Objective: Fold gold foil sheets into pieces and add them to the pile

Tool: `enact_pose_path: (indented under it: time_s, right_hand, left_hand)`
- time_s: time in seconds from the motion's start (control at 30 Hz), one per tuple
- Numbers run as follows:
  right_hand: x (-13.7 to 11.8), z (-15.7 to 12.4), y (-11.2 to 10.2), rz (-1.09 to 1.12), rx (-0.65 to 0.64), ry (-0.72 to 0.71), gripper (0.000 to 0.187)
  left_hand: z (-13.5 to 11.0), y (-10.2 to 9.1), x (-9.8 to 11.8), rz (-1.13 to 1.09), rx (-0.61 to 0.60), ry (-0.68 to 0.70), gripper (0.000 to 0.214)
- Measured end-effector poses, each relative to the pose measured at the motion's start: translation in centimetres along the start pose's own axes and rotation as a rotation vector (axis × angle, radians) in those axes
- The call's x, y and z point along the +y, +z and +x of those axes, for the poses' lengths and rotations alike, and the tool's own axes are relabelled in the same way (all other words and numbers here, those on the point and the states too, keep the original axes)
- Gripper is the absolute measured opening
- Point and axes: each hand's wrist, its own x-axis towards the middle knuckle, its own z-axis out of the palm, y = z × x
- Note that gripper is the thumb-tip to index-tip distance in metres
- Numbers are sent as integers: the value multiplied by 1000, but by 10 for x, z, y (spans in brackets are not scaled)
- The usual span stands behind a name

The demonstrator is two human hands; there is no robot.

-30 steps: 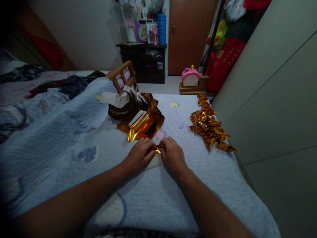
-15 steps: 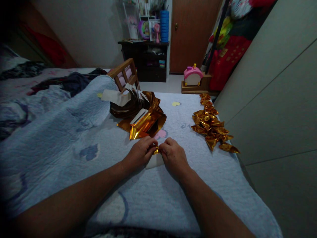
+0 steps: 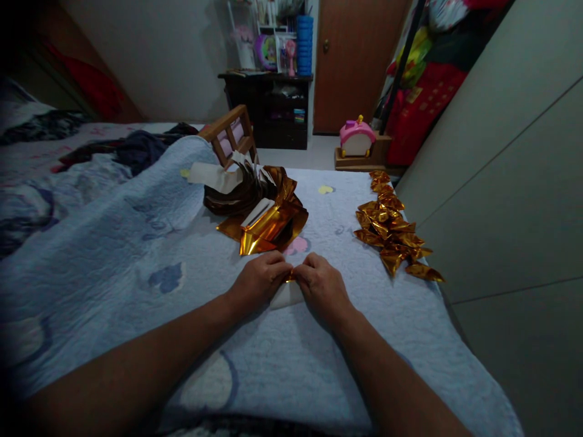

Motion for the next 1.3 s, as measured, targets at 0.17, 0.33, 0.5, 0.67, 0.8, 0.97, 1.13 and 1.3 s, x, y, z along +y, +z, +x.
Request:
enact_pose_path:
  time_s: [0.17, 0.33, 0.5, 0.67, 0.8, 0.97, 1.13, 1.3]
  right_hand:
    - [1, 0, -1, -24, -11, -24, 18]
    - [2, 0, 0, -80, -16, -56, 20]
    - [3, -2, 0, -141, -27, -100, 21]
    - [3, -3, -2, -160, -37, -116, 21]
    - [5, -4, -3, -137, -48, -121, 22]
    - [6, -5, -3, -96, -30, -124, 25]
    - [7, -5, -2, -95, -17, -130, 24]
    - [10, -5, -3, -78, -15, -146, 26]
  left_hand:
    - [0, 0, -1, -36, 0, 12, 20]
    - [-1, 1, -2, 58, -25, 47, 21]
    - [-2, 5, -3, 155, -9, 88, 20]
    - [-2, 7, -3, 173, 14, 113, 19]
    - [-3, 7, -3, 157, 18, 151, 14]
    - [-5, 2, -2, 150, -13, 231, 14]
    - [-9, -2, 3, 232, -36, 267, 15]
    - [-11, -2, 6, 334, -27, 312, 16]
